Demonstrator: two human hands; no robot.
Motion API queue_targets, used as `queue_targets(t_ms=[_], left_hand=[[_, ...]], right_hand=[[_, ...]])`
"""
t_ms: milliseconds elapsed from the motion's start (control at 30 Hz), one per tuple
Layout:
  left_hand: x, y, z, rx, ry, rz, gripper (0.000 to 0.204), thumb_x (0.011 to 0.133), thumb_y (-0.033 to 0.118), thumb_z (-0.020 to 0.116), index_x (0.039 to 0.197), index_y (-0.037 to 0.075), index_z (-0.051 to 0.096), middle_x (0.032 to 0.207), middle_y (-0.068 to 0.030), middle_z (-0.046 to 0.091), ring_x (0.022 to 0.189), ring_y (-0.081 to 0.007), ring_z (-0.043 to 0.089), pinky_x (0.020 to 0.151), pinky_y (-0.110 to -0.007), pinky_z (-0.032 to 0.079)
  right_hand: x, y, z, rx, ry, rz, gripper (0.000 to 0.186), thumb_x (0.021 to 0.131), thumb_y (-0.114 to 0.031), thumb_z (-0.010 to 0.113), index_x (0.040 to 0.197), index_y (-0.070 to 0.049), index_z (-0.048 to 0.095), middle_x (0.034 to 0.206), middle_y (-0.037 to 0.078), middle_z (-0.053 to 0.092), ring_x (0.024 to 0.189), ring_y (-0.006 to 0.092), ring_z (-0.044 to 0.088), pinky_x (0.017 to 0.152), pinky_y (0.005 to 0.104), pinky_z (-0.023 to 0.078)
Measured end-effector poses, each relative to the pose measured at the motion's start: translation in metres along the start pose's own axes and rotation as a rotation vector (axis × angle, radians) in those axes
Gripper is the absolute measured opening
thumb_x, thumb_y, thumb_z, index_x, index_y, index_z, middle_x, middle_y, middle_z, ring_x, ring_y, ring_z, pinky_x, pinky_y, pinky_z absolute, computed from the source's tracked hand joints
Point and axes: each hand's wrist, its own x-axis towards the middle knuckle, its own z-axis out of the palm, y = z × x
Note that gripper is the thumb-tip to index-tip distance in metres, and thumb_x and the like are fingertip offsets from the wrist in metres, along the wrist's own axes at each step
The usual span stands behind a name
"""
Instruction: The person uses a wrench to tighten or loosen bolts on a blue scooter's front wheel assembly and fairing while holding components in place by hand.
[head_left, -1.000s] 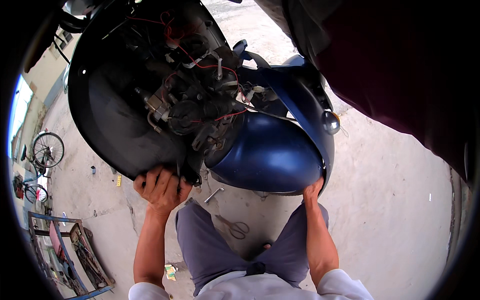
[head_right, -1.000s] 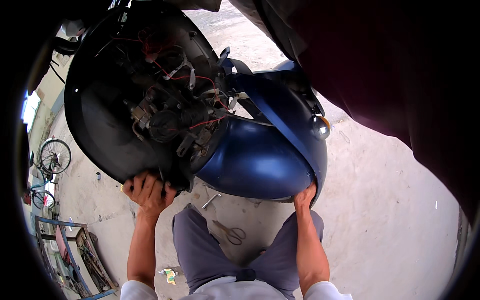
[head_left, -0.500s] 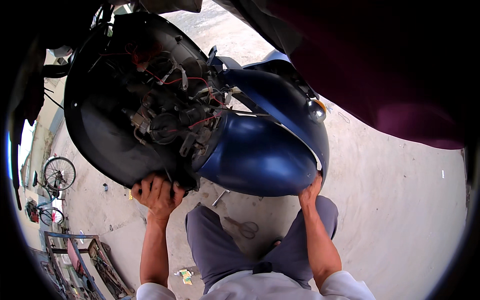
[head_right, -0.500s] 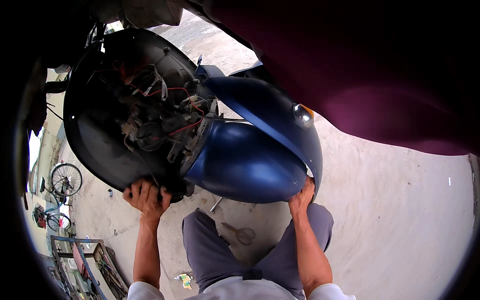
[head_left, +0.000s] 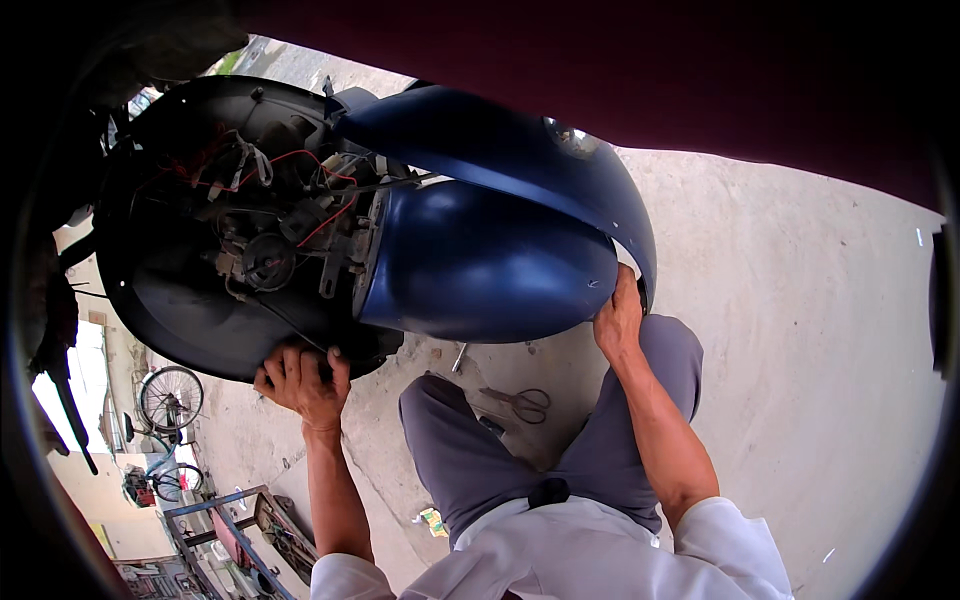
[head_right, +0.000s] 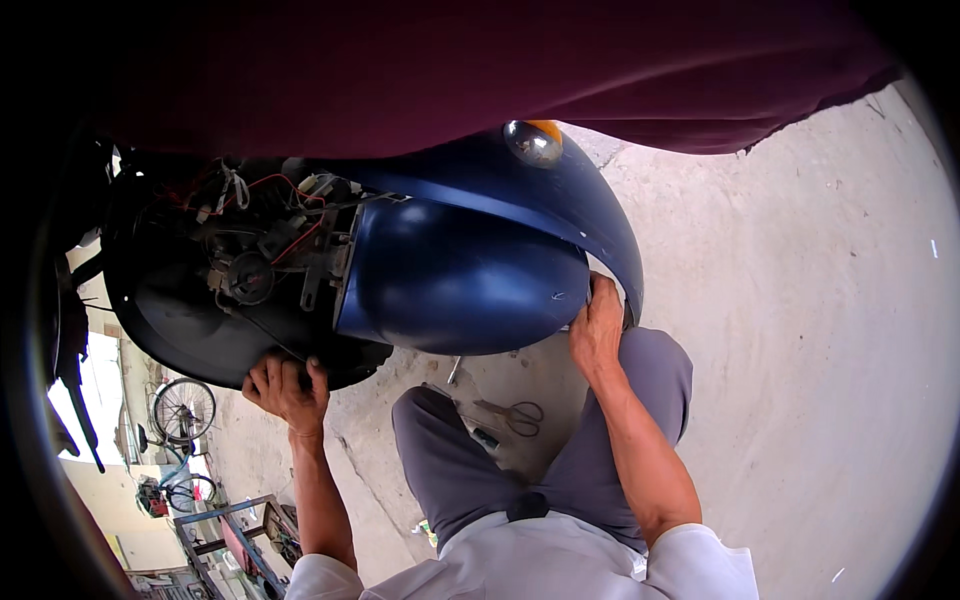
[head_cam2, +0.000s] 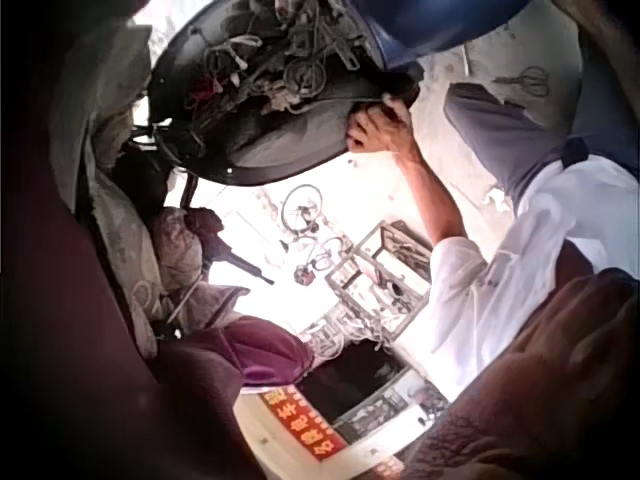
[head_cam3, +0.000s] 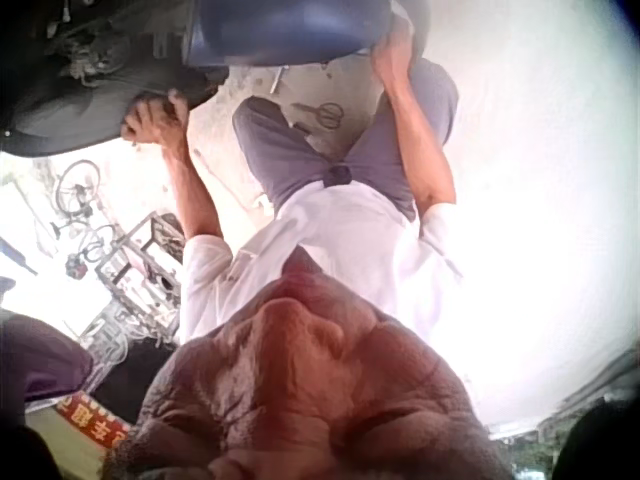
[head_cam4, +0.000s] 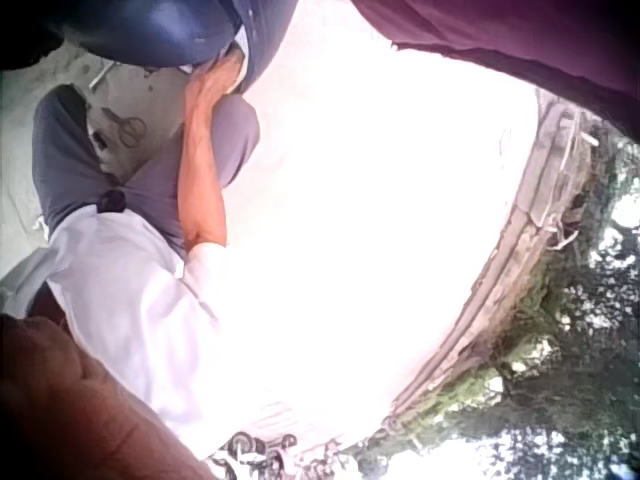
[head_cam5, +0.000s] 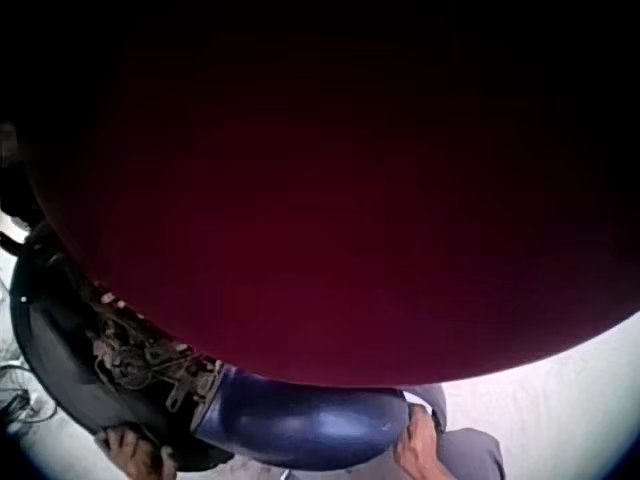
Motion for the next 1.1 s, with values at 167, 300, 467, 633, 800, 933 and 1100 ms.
queue_targets(t_ms=[167, 300, 467, 633, 800, 933, 1100], left_hand=[[-0.006, -0.004, 0.001, 0.066, -0.011, 0.021, 0.029, 0.093, 0.037, 0.067, 0.076, 0.015, 0.059, 0.091, -0.0006, 0.066, 0.097, -0.0256, 0.058, 0.095, -0.044, 0.033], [-0.006, -0.004, 0.007, 0.075, -0.014, 0.031, 0.035, 0.094, 0.040, 0.067, 0.074, 0.013, 0.057, 0.093, -0.0051, 0.066, 0.101, -0.0280, 0.059, 0.096, -0.044, 0.033], [-0.005, -0.004, 0.000, 0.049, -0.023, 0.021, 0.038, 0.094, 0.042, 0.068, 0.075, 0.011, 0.057, 0.092, -0.0063, 0.065, 0.098, -0.0297, 0.057, 0.095, -0.045, 0.033], [-0.001, 0.018, -0.011, -0.131, 0.018, -0.090, 0.037, 0.090, 0.043, 0.075, 0.087, 0.010, 0.058, 0.102, -0.0085, 0.062, 0.097, -0.0288, 0.055, 0.091, -0.044, 0.035], [0.026, 0.081, -0.024, -0.388, -0.084, -0.012, 0.049, 0.087, 0.046, 0.078, 0.113, 0.006, 0.063, 0.121, -0.0135, 0.061, 0.104, -0.0303, 0.056, 0.090, -0.043, 0.040], [0.057, 0.106, -0.003, -0.429, -0.185, -0.126, 0.071, 0.091, 0.053, 0.073, 0.133, -0.003, 0.057, 0.137, -0.0198, 0.058, 0.125, -0.0375, 0.054, 0.104, -0.049, 0.040], [0.080, 0.106, 0.022, -0.442, -0.250, -0.276, 0.082, 0.095, 0.059, 0.067, 0.140, -0.009, 0.052, 0.143, -0.0247, 0.055, 0.132, -0.0429, 0.049, 0.111, -0.051, 0.040]], right_hand=[[0.004, 0.006, 0.003, -0.049, 0.019, 0.050, 0.025, 0.098, -0.013, 0.053, 0.113, 0.006, 0.058, 0.108, 0.028, 0.060, 0.103, 0.0458, 0.056, 0.092, 0.0522, 0.044], [0.007, 0.023, 0.008, -0.030, 0.067, 0.052, 0.033, 0.100, -0.031, 0.060, 0.107, 0.001, 0.057, 0.102, 0.022, 0.060, 0.096, 0.0376, 0.060, 0.086, 0.0452, 0.048], [0.007, 0.025, 0.011, -0.020, 0.017, 0.041, 0.030, 0.099, -0.023, 0.058, 0.113, 0.004, 0.059, 0.108, 0.025, 0.061, 0.104, 0.0406, 0.059, 0.093, 0.0471, 0.047], [0.012, 0.054, 0.019, 0.022, -0.009, 0.033, 0.038, 0.101, -0.019, 0.054, 0.130, 0.006, 0.059, 0.128, 0.029, 0.061, 0.122, 0.0457, 0.056, 0.106, 0.0479, 0.044], [0.020, 0.051, 0.013, 0.069, -0.013, 0.050, 0.044, 0.105, -0.023, 0.051, 0.140, 0.002, 0.056, 0.136, 0.028, 0.061, 0.127, 0.0449, 0.058, 0.108, 0.0459, 0.045], [0.023, 0.032, 0.009, 0.055, -0.028, 0.038, 0.039, 0.105, -0.029, 0.053, 0.127, 0.002, 0.062, 0.123, 0.028, 0.066, 0.116, 0.0449, 0.062, 0.100, 0.0464, 0.048], [0.025, 0.038, 0.010, 0.033, -0.005, 0.014, 0.038, 0.104, -0.028, 0.051, 0.124, 0.002, 0.063, 0.121, 0.028, 0.066, 0.114, 0.0459, 0.062, 0.098, 0.0472, 0.048]])
